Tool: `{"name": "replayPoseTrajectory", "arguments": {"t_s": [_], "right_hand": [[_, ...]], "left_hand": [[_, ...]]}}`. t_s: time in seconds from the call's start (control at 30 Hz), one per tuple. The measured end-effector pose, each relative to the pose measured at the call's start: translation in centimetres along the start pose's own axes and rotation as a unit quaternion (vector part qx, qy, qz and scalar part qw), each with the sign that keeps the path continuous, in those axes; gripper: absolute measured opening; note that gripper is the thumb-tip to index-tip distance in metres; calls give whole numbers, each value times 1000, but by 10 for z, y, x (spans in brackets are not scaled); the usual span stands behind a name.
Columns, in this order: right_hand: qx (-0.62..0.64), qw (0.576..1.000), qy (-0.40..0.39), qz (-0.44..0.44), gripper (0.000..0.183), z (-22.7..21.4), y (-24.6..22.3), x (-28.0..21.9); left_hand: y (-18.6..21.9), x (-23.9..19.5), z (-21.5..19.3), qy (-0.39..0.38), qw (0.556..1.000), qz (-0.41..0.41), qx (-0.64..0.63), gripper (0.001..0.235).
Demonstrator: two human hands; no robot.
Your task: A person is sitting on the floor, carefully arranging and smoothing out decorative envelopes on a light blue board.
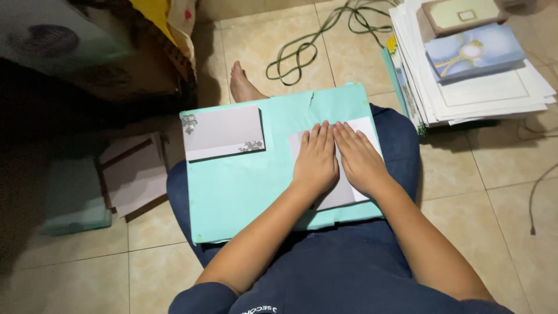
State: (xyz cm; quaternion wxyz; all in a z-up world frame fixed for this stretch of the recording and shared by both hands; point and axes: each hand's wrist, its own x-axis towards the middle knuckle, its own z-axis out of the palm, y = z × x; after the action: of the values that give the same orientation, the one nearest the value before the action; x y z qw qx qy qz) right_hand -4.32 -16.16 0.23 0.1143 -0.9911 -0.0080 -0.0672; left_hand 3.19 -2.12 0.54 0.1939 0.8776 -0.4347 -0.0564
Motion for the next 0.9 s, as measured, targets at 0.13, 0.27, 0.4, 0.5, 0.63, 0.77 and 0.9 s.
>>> {"name": "replayPoseTrajectory", "arguments": {"t_s": [0.13,0.27,0.4,0.5,0.63,0.77,0.9], "right_hand": [[-1,1000,-8,-12,58,3,-9,-37],[21,999,-48,1,59,-1,-20,-65],[12,999,-41,25,57,6,-11,-36],[26,999,-32,30,55,1,-6,0],[17,999,-26,17,55,3,-5,-5],[12,999,-47,15,57,2,-18,-49],[31,996,-72,37,59,-3,-30,-69]], "left_hand": [[0,-1,-3,-2,1000,-13,-1,60],[1,3,-1,-6,1000,-22,-8,63],[3,2,-6,-36,999,-34,-20,61],[5,1,-15,-47,998,-33,-11,61],[3,3,-9,-47,998,-35,-10,62],[2,4,-8,-45,998,-39,-19,61],[2,3,-7,-43,998,-38,-20,61]]}}
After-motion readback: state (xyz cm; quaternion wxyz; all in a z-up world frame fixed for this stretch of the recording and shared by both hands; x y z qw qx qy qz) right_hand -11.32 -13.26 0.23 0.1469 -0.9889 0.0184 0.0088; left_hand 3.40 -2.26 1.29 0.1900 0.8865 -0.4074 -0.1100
